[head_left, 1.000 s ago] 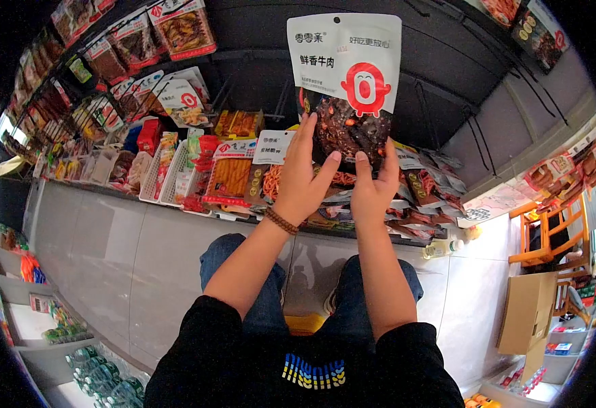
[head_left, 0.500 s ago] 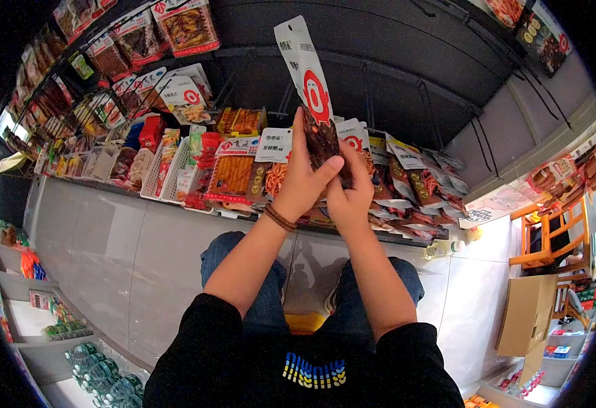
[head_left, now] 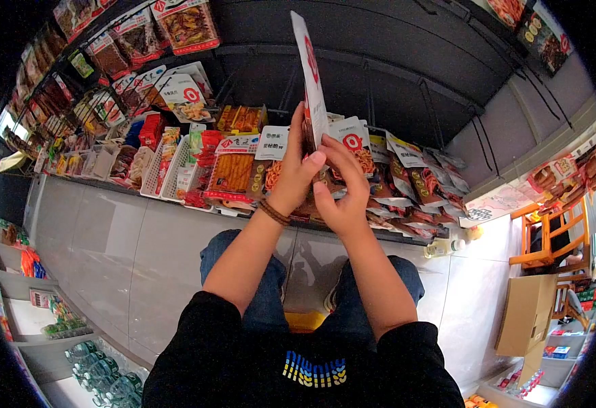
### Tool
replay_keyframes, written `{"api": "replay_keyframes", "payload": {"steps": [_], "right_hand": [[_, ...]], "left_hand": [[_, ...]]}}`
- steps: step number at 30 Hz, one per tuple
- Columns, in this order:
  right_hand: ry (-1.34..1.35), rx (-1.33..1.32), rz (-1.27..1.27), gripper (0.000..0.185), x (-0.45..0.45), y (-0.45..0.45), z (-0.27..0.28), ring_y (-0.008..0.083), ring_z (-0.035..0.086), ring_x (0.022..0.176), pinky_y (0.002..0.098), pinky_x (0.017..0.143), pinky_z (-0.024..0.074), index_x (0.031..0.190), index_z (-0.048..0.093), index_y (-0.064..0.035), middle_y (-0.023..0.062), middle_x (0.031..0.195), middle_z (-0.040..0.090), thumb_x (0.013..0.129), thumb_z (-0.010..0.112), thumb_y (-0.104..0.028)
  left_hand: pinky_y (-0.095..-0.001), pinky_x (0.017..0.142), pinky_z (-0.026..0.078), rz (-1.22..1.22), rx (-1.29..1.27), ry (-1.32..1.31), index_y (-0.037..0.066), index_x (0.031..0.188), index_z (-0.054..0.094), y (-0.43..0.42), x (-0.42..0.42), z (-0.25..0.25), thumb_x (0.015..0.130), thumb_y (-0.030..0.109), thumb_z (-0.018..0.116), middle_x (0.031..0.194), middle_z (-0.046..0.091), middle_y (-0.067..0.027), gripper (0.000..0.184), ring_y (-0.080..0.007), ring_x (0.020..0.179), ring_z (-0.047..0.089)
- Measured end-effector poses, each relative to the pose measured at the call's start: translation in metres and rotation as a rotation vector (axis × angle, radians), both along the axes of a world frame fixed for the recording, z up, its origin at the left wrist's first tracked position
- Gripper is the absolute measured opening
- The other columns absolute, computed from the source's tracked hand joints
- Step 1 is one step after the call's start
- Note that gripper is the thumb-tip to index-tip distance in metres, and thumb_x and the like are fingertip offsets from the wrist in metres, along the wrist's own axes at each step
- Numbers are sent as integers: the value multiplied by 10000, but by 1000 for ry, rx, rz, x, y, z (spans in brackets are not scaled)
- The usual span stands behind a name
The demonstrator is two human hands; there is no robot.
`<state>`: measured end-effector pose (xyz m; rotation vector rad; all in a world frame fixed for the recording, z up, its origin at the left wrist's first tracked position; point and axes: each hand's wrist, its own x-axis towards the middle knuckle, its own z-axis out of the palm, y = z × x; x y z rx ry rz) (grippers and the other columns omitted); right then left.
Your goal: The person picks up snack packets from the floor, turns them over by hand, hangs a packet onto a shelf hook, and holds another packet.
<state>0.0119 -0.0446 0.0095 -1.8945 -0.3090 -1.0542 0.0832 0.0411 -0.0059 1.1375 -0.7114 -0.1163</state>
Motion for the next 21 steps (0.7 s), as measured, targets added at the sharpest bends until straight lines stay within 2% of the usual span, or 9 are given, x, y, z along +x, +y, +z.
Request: {"api": "replay_keyframes", "payload": {"steps": [4,6,12,13,15,19,21], "right_hand": [[-21,30,30,376,-1,-3,-1,299,517,952,345,820,406,969,547,11,182,1069,522,628,564,-148],[31,166,57,342,-2,-2,-1,279,522,920,335,795,415,964,550,3,165,1042,535,643,560,-115],[19,131,-47,269,-1,-8,-2,253,515,912,307,768,410,951,559,-7,137,1010,550,685,536,-41],[19,131,-47,269,-1,-10,-1,253,515,912,307,768,410,951,559,-7,137,1010,550,685,536,-41],[33,126,-114,249,-1,-14,0,247,507,923,306,793,391,947,561,-10,134,1006,553,703,529,-43],[84,243,-144,231,4,-22,-7,241,499,931,309,811,375,958,556,-14,128,1019,546,732,518,-50],[69,344,-153,225,6,-26,-6,226,494,916,304,809,372,970,547,-15,113,1006,533,753,510,-60]], "left_hand": [[-329,972,210,-78,-8,18,32,1319,112,2,9,-16,720,496,517,1311,221,-142,860,-233,1200,253],[-337,963,239,-168,-53,108,39,1310,152,3,10,-20,716,519,503,1290,264,-132,840,-232,1186,284],[-353,925,321,-331,-170,321,53,1278,235,11,-9,6,719,530,493,1246,347,-131,779,-244,1130,376],[-353,925,321,-331,-170,321,53,1278,235,11,-11,9,719,530,493,1246,347,-131,779,-244,1130,376],[-346,803,438,-220,-147,410,33,1233,309,10,-15,13,671,612,459,1176,430,-152,821,-247,1037,470],[-373,826,438,-266,-129,446,24,1238,297,18,-9,5,684,599,462,1197,411,-165,816,-265,1060,459],[-378,835,436,-257,-238,475,38,1247,292,19,-11,8,708,573,459,1204,407,-156,778,-266,1050,468]]}}
